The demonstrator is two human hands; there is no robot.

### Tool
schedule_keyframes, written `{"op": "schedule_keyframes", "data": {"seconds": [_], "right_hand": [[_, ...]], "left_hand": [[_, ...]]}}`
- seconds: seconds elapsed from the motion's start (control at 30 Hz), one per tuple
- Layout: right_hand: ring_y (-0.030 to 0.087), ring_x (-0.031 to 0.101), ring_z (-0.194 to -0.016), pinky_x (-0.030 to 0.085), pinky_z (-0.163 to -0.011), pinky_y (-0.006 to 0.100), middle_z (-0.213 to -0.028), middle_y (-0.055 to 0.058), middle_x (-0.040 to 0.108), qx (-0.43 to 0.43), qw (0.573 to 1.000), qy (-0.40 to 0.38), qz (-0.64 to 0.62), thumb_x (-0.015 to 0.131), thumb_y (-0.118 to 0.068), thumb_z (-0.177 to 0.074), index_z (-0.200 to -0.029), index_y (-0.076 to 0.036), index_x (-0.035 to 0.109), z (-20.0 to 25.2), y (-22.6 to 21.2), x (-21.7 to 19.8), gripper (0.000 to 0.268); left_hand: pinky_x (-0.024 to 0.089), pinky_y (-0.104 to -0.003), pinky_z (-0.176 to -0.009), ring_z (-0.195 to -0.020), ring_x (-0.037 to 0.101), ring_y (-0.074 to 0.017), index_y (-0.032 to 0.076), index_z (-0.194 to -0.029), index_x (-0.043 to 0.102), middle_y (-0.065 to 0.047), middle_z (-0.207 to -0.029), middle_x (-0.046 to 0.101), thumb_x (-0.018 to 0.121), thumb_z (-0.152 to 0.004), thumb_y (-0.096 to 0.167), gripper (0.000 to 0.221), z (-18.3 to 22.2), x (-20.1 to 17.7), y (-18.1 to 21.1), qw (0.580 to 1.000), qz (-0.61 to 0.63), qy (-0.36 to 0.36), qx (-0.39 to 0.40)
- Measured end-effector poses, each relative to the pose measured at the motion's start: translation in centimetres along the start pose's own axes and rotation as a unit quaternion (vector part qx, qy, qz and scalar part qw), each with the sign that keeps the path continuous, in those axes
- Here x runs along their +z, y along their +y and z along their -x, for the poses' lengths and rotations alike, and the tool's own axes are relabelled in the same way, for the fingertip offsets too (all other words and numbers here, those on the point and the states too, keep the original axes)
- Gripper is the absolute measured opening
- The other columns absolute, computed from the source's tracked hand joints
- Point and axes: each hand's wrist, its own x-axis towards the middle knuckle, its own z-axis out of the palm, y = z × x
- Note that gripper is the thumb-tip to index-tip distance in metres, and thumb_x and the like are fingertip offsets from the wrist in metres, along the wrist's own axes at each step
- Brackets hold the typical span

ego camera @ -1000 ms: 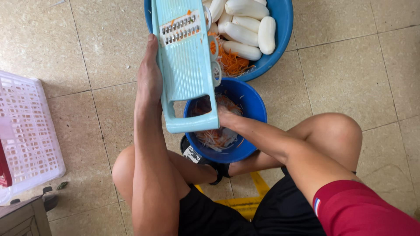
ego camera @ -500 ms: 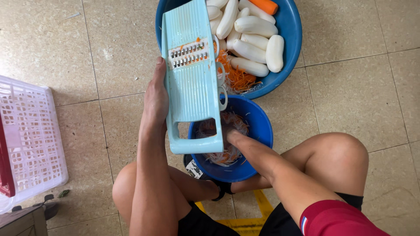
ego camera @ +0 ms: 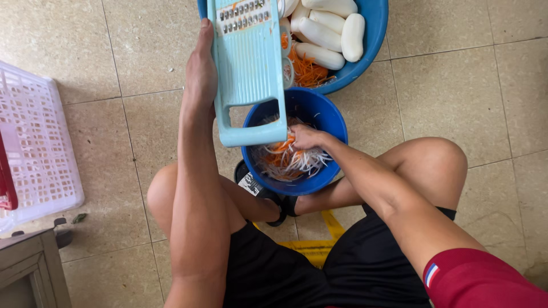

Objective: The person shreds radishes and carrots using a hand grater over a blue bucket while sitting on the floor.

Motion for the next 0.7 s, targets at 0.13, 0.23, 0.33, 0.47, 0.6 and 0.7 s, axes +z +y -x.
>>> {"op": "schedule_keyframes", "data": {"seconds": [0.13, 0.23, 0.33, 0.47, 0.6, 0.7], "right_hand": [[0.02, 0.071, -0.107, 0.057, -0.094, 0.034, -0.116, 0.011, 0.076, -0.021, 0.991, 0.03, -0.128, 0.089, -0.007, -0.064, -0.127, -0.003, 0.064, 3.9, -3.4, -3.3, 0.068], [0.019, 0.07, -0.107, 0.06, -0.092, 0.035, -0.118, 0.009, 0.074, 0.009, 0.973, 0.021, -0.229, 0.084, 0.001, -0.071, -0.129, -0.002, 0.062, 6.1, -5.9, -4.8, 0.062], [0.017, 0.07, -0.11, 0.06, -0.095, 0.034, -0.122, 0.008, 0.073, -0.027, 0.956, 0.006, -0.293, 0.081, 0.003, -0.07, -0.133, -0.003, 0.061, 8.3, -8.3, -6.1, 0.066], [0.017, 0.07, -0.108, 0.061, -0.091, 0.034, -0.123, 0.009, 0.072, -0.012, 0.957, 0.015, -0.288, 0.081, 0.003, -0.072, -0.134, -0.004, 0.06, 11.1, -11.8, -8.4, 0.066], [0.018, 0.07, -0.106, 0.062, -0.089, 0.035, -0.123, 0.01, 0.072, -0.017, 0.962, 0.025, -0.27, 0.081, 0.001, -0.076, -0.134, -0.002, 0.061, 13.0, -15.0, -12.8, 0.062], [0.016, 0.07, -0.105, 0.062, -0.088, 0.034, -0.123, 0.009, 0.072, -0.034, 0.968, 0.04, -0.246, 0.079, 0.0, -0.075, -0.135, -0.004, 0.059, 13.0, -16.5, -17.4, 0.064]], "left_hand": [[0.059, -0.042, -0.095, -0.111, 0.073, -0.0293, -0.003, -0.146, 0.05, -0.027, -0.125, 0.069, 0.042, -0.095, 0.065, 0.085, -0.1, -0.1, -0.2, 0.998, 0.02, -0.028, 0.049], [0.059, -0.04, -0.096, -0.111, 0.075, -0.0284, -0.002, -0.144, 0.052, -0.025, -0.124, 0.07, 0.041, -0.093, 0.067, 0.087, -0.4, 0.0, -0.4, 1.0, -0.008, -0.014, 0.027], [0.054, -0.04, -0.103, -0.122, 0.068, -0.0289, -0.004, -0.149, 0.045, -0.025, -0.135, 0.062, 0.045, -0.096, 0.067, 0.088, -0.5, 0.1, -0.4, 0.999, 0.008, -0.018, 0.048], [0.06, -0.039, -0.093, -0.106, 0.075, -0.0269, -0.002, -0.141, 0.055, -0.023, -0.12, 0.071, 0.041, -0.094, 0.066, 0.084, 0.5, 0.3, 1.2, 1.0, -0.019, 0.001, 0.005], [0.063, -0.04, -0.082, -0.09, 0.077, -0.0266, -0.002, -0.133, 0.066, -0.022, -0.106, 0.074, 0.036, -0.094, 0.063, 0.082, 2.1, -0.1, 3.1, 1.0, -0.015, -0.005, -0.015], [0.062, -0.039, -0.087, -0.096, 0.076, -0.0261, -0.001, -0.136, 0.063, -0.022, -0.113, 0.075, 0.038, -0.094, 0.063, 0.08, 2.2, -0.2, 3.6, 1.0, -0.001, 0.013, -0.018]]}}
